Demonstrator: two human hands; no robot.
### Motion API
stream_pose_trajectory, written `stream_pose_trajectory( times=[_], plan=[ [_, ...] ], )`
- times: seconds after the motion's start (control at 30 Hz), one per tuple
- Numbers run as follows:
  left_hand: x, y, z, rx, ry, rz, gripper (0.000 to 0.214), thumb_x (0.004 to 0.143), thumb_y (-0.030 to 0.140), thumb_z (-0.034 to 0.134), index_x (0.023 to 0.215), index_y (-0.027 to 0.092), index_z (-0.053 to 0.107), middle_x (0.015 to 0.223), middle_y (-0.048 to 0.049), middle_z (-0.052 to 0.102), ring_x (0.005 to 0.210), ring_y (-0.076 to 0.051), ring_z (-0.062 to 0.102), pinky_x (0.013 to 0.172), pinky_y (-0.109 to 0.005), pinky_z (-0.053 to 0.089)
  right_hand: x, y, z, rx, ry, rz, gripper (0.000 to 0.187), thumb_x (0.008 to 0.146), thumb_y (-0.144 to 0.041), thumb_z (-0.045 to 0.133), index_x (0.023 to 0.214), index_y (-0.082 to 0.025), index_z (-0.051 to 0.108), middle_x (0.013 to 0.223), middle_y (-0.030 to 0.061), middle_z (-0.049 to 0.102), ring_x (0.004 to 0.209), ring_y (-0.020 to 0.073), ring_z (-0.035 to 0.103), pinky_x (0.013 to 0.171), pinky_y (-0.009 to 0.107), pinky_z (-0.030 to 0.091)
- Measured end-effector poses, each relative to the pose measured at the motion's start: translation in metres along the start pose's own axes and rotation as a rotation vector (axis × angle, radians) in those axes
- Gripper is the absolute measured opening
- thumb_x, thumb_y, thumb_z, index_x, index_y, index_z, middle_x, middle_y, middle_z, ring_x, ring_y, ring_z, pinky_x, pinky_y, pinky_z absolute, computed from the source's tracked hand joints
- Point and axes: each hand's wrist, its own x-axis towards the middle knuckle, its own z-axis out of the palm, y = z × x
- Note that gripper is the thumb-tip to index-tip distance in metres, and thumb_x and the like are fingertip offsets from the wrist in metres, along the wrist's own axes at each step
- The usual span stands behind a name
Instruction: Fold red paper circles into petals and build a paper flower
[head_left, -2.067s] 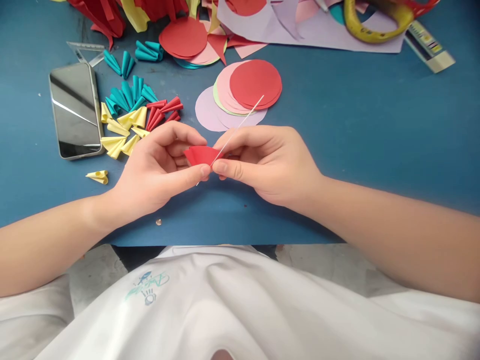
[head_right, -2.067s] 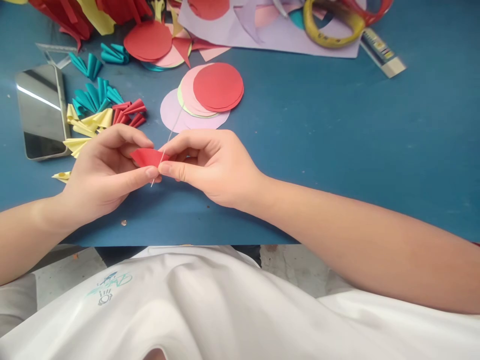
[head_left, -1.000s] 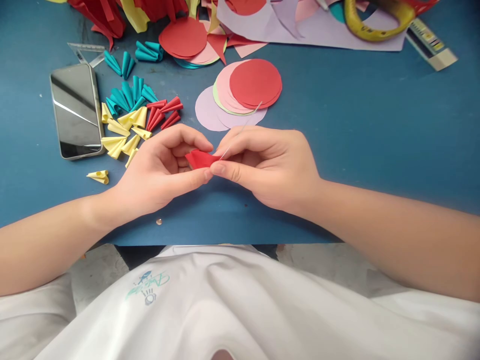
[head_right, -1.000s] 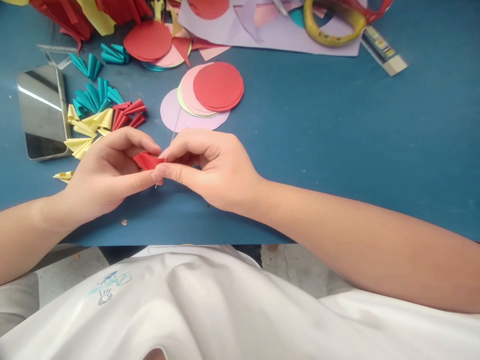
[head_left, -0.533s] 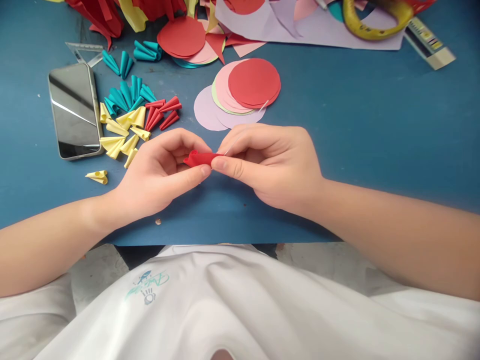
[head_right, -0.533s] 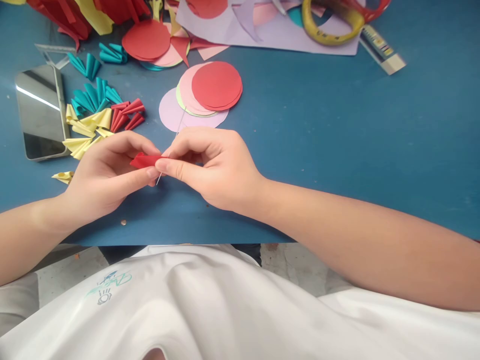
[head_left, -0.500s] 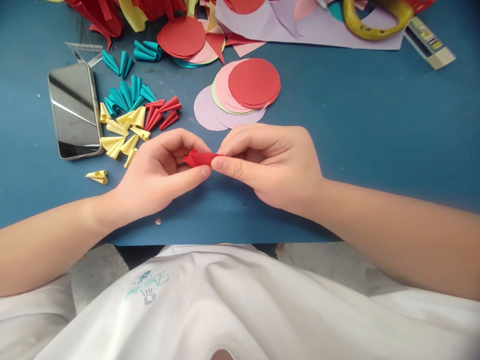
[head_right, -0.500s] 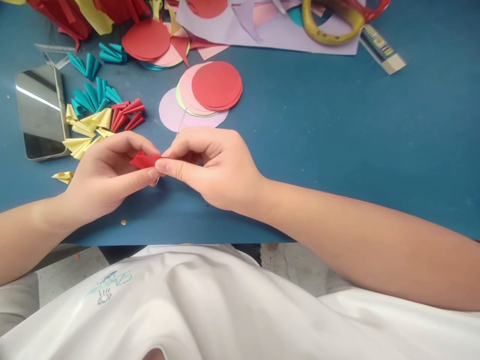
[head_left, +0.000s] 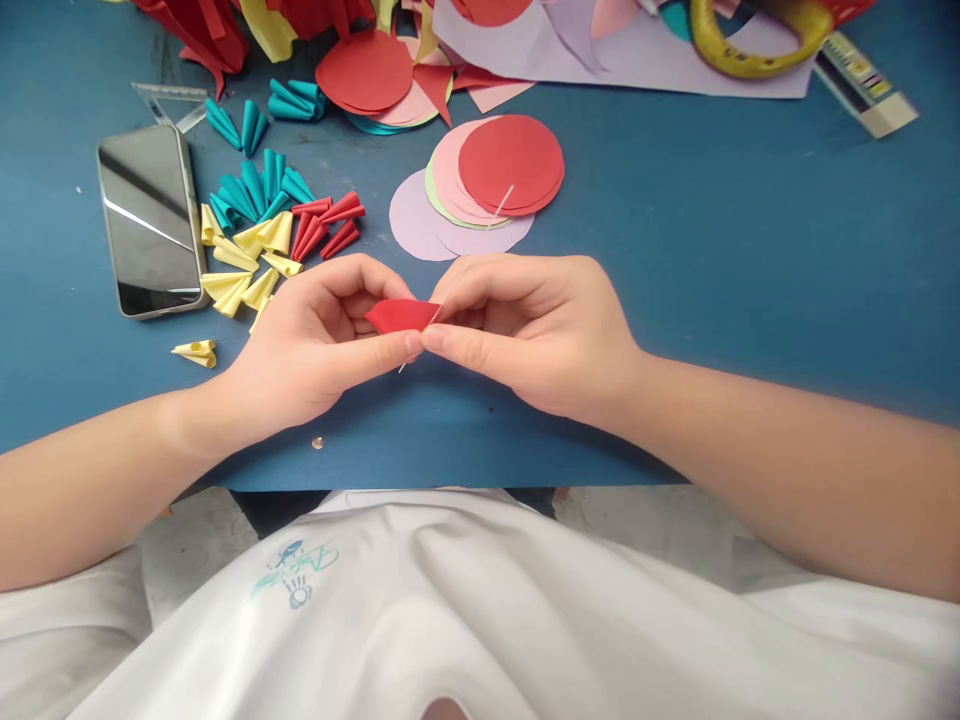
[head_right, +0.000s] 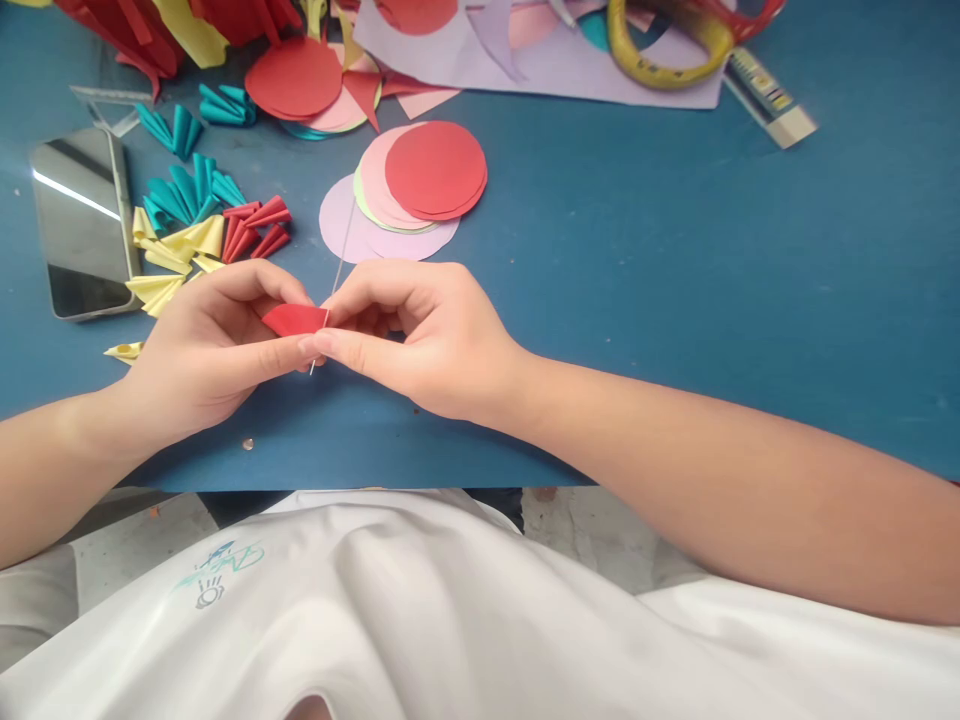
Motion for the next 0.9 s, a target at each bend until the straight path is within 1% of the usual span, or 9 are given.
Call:
stream_pose_trajectory(
  times=[0.1,0.23,0.33,0.43,0.57,0.63,0.73,0.83,0.9],
  plan=[
    [0.000,0.002,0.000,0.011,-0.018,-0.010,0.061,0.084,0.065,0.125,0.105,0.028,0.082,0.089,-0.0017,0.081,0.088,-0.027,0.088,0.079,-0.041,0.076,-0.001,0.001,0.001,0.012,0.004,0.011,0.053,0.083,-0.061,0.129,0.087,-0.028,0.087,0.090,0.0046,0.081,0.088,0.0291,0.082,0.077,0.043,0.074],
    [0.001,0.003,0.004,-0.032,0.002,0.013,0.056,0.083,0.055,0.128,0.103,0.026,0.084,0.091,0.0000,0.082,0.080,-0.021,0.083,0.072,-0.034,0.072,-0.002,-0.001,0.003,0.013,0.023,0.006,0.049,0.090,-0.057,0.125,0.087,-0.027,0.086,0.089,0.0039,0.081,0.089,0.0284,0.083,0.080,0.043,0.075],
    [0.002,0.001,0.005,-0.035,0.006,0.017,0.054,0.084,0.053,0.127,0.103,0.026,0.083,0.091,0.0003,0.082,0.079,-0.020,0.082,0.071,-0.033,0.071,-0.003,-0.001,0.003,0.007,0.029,-0.002,0.045,0.093,-0.055,0.123,0.087,-0.028,0.087,0.090,0.0037,0.082,0.088,0.0283,0.083,0.081,0.043,0.075],
    [0.002,-0.002,0.003,-0.026,-0.016,0.017,0.056,0.083,0.055,0.127,0.104,0.028,0.083,0.089,-0.0001,0.083,0.083,-0.023,0.084,0.074,-0.035,0.072,-0.003,0.000,0.002,-0.018,0.022,0.011,0.044,0.091,-0.053,0.124,0.087,-0.029,0.087,0.091,0.0038,0.083,0.089,0.0290,0.083,0.079,0.044,0.075],
    [0.000,-0.004,0.001,0.013,-0.015,-0.002,0.060,0.086,0.066,0.124,0.105,0.028,0.081,0.089,-0.0025,0.082,0.090,-0.029,0.089,0.081,-0.041,0.075,-0.003,0.000,0.003,-0.021,0.034,-0.001,0.048,0.091,-0.055,0.125,0.086,-0.028,0.085,0.089,0.0042,0.082,0.088,0.0293,0.082,0.078,0.044,0.074],
    [0.001,-0.003,0.001,0.015,-0.014,0.009,0.062,0.085,0.068,0.124,0.102,0.028,0.080,0.087,-0.0019,0.081,0.088,-0.028,0.088,0.081,-0.041,0.076,-0.003,0.001,0.003,-0.029,0.037,-0.006,0.050,0.090,-0.058,0.125,0.085,-0.028,0.085,0.089,0.0043,0.081,0.087,0.0294,0.081,0.077,0.044,0.074],
    [0.002,0.000,0.005,0.022,-0.001,0.034,0.063,0.081,0.068,0.126,0.099,0.028,0.080,0.086,0.0000,0.079,0.085,-0.024,0.087,0.078,-0.036,0.076,-0.003,0.002,0.002,-0.052,0.026,-0.032,0.051,0.093,-0.061,0.123,0.085,-0.028,0.084,0.089,0.0040,0.080,0.085,0.0283,0.079,0.076,0.043,0.073],
    [0.003,0.003,0.009,0.038,0.033,0.062,0.066,0.078,0.068,0.128,0.097,0.026,0.080,0.087,0.0001,0.079,0.086,-0.024,0.086,0.078,-0.035,0.077,-0.002,0.006,0.002,-0.047,0.007,-0.101,0.046,0.098,-0.052,0.120,0.086,-0.026,0.085,0.090,0.0030,0.080,0.081,0.0248,0.076,0.073,0.040,0.069],
    [0.002,0.004,0.011,0.036,0.054,0.087,0.064,0.078,0.062,0.129,0.095,0.025,0.080,0.087,0.0009,0.078,0.083,-0.021,0.084,0.077,-0.033,0.075,-0.002,0.008,0.002,-0.020,0.002,-0.148,0.041,0.099,-0.043,0.120,0.086,-0.025,0.085,0.089,0.0019,0.080,0.078,0.0223,0.074,0.070,0.037,0.065]
  ],
)
